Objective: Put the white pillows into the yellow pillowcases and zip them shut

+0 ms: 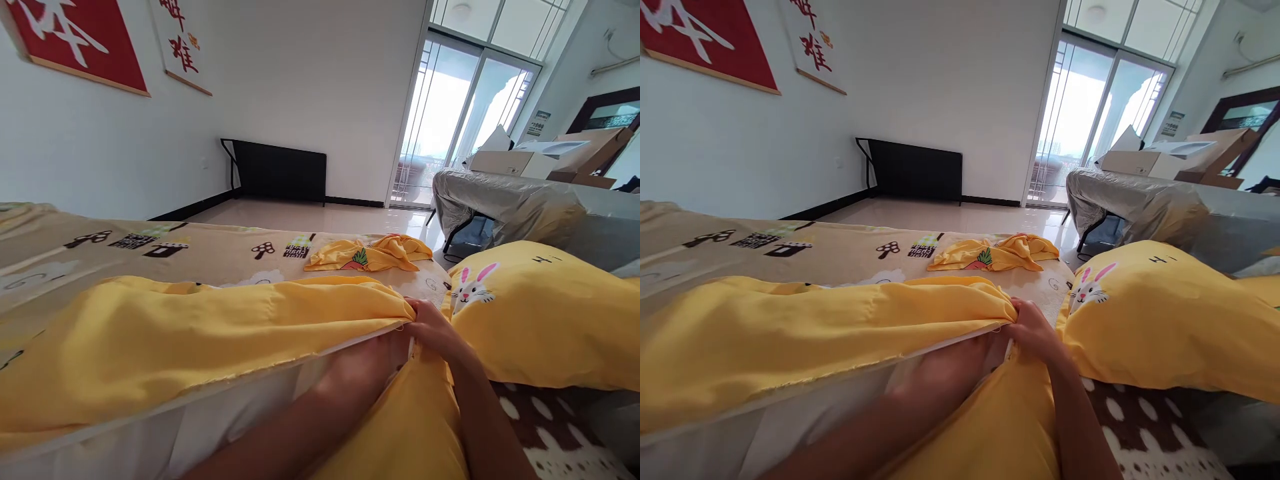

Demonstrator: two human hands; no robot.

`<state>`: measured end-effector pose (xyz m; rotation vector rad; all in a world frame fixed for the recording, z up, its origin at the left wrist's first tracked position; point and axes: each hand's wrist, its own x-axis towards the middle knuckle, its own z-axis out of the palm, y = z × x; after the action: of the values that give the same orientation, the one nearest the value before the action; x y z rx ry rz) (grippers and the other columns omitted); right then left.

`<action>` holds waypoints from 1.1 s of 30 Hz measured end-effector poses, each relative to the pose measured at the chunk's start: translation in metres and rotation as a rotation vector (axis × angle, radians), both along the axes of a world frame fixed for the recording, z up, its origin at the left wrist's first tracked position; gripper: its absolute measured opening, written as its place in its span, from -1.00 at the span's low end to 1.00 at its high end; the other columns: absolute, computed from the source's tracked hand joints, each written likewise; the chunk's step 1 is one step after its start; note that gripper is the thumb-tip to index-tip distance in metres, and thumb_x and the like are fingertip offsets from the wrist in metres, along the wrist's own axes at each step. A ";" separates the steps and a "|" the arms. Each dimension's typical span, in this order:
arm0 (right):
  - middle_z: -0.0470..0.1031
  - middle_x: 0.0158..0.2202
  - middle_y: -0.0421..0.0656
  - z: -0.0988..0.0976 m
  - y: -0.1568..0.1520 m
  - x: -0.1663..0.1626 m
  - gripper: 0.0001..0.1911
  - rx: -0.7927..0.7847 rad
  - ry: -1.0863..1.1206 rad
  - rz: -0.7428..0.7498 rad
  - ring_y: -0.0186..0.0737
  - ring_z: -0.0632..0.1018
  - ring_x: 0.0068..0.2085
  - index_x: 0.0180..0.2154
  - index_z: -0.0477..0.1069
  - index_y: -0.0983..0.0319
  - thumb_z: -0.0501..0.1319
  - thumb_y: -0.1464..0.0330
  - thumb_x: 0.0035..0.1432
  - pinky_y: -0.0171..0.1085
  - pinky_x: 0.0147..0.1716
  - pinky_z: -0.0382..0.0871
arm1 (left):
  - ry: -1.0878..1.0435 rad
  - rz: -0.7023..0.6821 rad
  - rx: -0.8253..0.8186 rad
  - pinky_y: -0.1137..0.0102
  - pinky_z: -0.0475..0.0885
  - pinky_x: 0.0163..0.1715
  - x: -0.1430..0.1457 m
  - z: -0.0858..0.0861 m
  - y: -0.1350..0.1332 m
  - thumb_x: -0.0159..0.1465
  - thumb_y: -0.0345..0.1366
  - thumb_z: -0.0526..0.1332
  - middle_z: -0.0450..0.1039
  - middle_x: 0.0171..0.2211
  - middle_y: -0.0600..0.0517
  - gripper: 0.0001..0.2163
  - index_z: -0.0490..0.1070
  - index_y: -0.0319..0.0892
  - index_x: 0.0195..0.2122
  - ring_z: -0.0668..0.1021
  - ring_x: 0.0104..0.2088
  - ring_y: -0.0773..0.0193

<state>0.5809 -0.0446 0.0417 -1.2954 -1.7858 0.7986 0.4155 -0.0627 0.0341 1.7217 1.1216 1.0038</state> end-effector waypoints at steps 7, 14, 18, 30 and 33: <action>0.50 -0.38 -0.19 -0.001 -0.002 -0.005 -0.87 0.053 -0.033 0.011 -0.20 0.46 -0.32 -0.42 0.48 0.27 0.20 0.44 -0.11 -0.31 -0.30 0.34 | 0.722 -0.326 1.026 0.10 0.34 -0.04 -0.016 0.029 -0.034 0.32 -0.42 -0.12 0.43 0.02 -0.25 -0.64 0.38 -0.28 0.01 0.45 0.03 -0.04; 0.45 -0.38 -0.22 -0.005 -0.003 0.006 -0.69 -0.005 0.001 0.033 -0.26 0.42 -0.37 -0.43 0.49 0.27 0.40 0.21 -0.21 -0.36 -0.42 0.31 | 0.833 -0.074 0.945 0.16 0.29 0.01 -0.016 0.006 0.029 0.28 -0.42 0.02 0.44 -0.05 -0.19 -0.80 0.43 -0.27 -0.23 0.44 0.02 0.01; 0.52 -0.36 -0.13 -0.015 0.005 0.028 -0.53 -0.157 0.367 0.059 -0.18 0.49 -0.32 -0.32 0.53 0.26 0.26 -0.02 -0.04 -0.27 -0.33 0.38 | 0.662 -0.187 1.115 0.19 0.23 0.07 -0.019 0.008 0.020 0.22 -0.42 0.08 0.43 -0.03 -0.16 -0.86 0.42 -0.24 -0.38 0.40 0.07 0.05; 0.58 -0.47 -0.17 -0.060 0.054 0.065 -0.70 0.033 0.892 -0.332 -0.21 0.55 -0.38 -0.48 0.56 0.22 0.49 0.26 -0.36 -0.27 -0.37 0.41 | 0.625 -0.440 1.309 0.34 0.22 -0.53 -0.033 0.028 -0.024 0.13 -0.31 0.15 0.30 -0.65 0.09 -0.82 0.23 -0.17 -0.60 0.31 -0.63 0.34; 0.57 -0.46 -0.18 -0.054 0.051 0.059 -0.71 0.074 0.929 -0.326 -0.23 0.54 -0.39 -0.49 0.54 0.23 0.48 0.28 -0.36 -0.29 -0.37 0.41 | 0.702 -0.470 1.360 0.35 0.20 -0.54 -0.037 0.042 -0.044 0.08 -0.34 0.23 0.31 -0.64 0.10 -0.82 0.24 -0.17 -0.60 0.30 -0.63 0.33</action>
<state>0.6397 0.0065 -0.0123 -0.8940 -0.8325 0.9232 0.3788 -0.1065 0.0763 3.3961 0.1913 0.8849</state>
